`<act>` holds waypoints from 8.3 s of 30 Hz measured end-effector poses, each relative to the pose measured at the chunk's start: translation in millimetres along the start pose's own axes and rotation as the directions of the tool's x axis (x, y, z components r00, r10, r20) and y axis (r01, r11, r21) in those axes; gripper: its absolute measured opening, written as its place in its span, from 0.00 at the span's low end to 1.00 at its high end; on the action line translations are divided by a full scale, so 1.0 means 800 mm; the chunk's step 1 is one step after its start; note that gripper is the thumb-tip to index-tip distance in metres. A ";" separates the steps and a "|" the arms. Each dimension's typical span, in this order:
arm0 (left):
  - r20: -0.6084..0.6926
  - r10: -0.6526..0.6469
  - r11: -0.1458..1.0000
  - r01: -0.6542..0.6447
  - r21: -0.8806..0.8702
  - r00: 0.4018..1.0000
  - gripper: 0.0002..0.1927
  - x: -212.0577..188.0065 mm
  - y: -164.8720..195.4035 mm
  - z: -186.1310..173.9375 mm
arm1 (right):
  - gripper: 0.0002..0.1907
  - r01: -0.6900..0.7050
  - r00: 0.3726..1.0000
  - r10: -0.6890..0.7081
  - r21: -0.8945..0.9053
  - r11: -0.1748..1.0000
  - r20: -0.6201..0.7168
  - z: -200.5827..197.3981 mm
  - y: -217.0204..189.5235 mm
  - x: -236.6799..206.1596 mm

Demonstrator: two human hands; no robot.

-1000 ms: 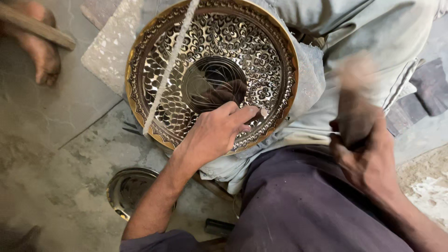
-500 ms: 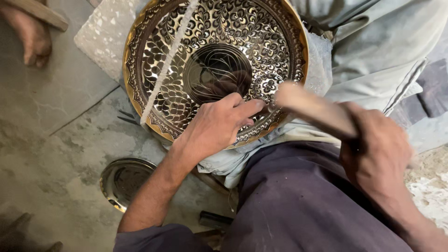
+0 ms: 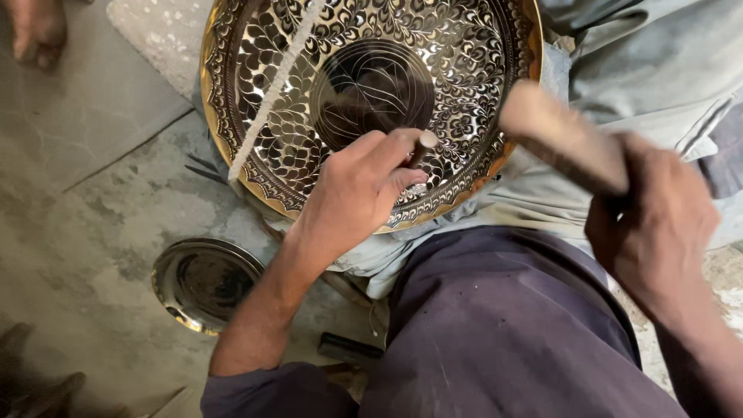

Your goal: The person sits on the floor with an engraved brass tray on their lap, holds a small punch against the tray's patterned surface with one hand, and strikes the punch with a wooden mallet held in the other hand, working around the tray's decorative design. A second finished tray sits on the floor beside them.

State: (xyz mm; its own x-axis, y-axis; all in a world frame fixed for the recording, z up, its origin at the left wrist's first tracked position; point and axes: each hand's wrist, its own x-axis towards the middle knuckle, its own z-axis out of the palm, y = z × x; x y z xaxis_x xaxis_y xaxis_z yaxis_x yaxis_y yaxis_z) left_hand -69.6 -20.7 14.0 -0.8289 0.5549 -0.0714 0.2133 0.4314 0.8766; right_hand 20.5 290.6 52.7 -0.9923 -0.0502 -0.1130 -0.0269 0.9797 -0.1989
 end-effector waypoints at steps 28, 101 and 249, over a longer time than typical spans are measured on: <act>-0.007 0.174 0.896 -0.161 -0.413 0.985 0.14 0.011 0.052 0.032 | 0.24 -0.422 0.843 -0.379 0.906 -0.029 0.381 -0.006 -0.007 0.041; 0.189 0.073 0.988 -0.096 0.118 0.979 0.17 0.011 -0.010 -0.012 | 0.27 -0.107 0.993 0.114 0.403 0.909 0.006 0.008 -0.037 0.029; 0.254 0.100 0.950 -0.168 0.262 0.962 0.15 0.024 -0.016 -0.002 | 0.28 -0.209 0.972 0.235 0.480 0.852 0.006 0.025 -0.035 -0.004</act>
State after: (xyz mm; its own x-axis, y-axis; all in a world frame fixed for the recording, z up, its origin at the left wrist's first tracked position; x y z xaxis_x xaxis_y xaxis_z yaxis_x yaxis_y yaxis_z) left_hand -88.7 -16.8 1.7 -0.6444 0.7579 -0.1018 0.4774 0.5027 0.7206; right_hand 26.8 259.4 39.1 -0.9701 0.1802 -0.1626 0.2425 0.7517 -0.6133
